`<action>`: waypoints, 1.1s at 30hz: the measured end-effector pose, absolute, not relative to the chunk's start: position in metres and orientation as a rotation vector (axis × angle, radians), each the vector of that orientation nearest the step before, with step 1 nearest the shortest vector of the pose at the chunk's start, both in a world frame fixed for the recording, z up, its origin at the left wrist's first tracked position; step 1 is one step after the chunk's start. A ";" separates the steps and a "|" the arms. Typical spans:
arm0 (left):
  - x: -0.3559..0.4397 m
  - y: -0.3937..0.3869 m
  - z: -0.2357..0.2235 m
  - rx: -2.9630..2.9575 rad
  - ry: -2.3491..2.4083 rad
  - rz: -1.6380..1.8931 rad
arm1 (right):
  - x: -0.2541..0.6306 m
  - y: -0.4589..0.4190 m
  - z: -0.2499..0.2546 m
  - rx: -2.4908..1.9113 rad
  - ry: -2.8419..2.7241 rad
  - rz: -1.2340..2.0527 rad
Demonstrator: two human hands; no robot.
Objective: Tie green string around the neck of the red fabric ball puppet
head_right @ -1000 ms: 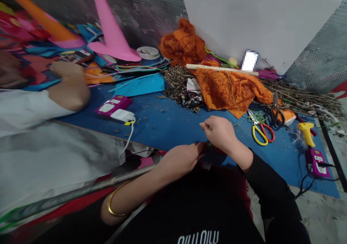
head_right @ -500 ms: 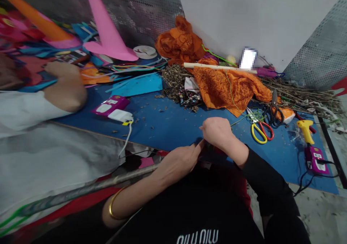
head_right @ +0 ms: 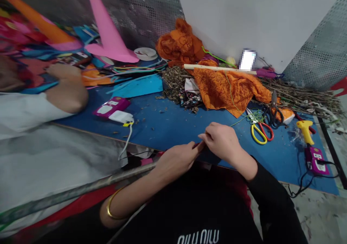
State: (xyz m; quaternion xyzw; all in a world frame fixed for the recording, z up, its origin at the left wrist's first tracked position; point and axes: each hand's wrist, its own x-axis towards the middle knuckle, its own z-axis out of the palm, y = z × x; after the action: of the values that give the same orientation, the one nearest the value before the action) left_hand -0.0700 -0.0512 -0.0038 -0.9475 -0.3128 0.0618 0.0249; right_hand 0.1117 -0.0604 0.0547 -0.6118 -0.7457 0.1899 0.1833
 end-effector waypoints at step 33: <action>-0.080 -0.042 0.035 -3.962 -2.194 -1.102 | 0.116 -0.082 -0.041 -1.187 -1.622 0.776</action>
State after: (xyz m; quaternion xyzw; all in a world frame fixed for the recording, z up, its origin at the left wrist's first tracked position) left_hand -0.0799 -0.0417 0.0351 -0.6163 -0.3413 -0.1715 -0.6888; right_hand 0.1159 -0.0822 -0.0412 -0.4852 -0.6629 0.3171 0.4739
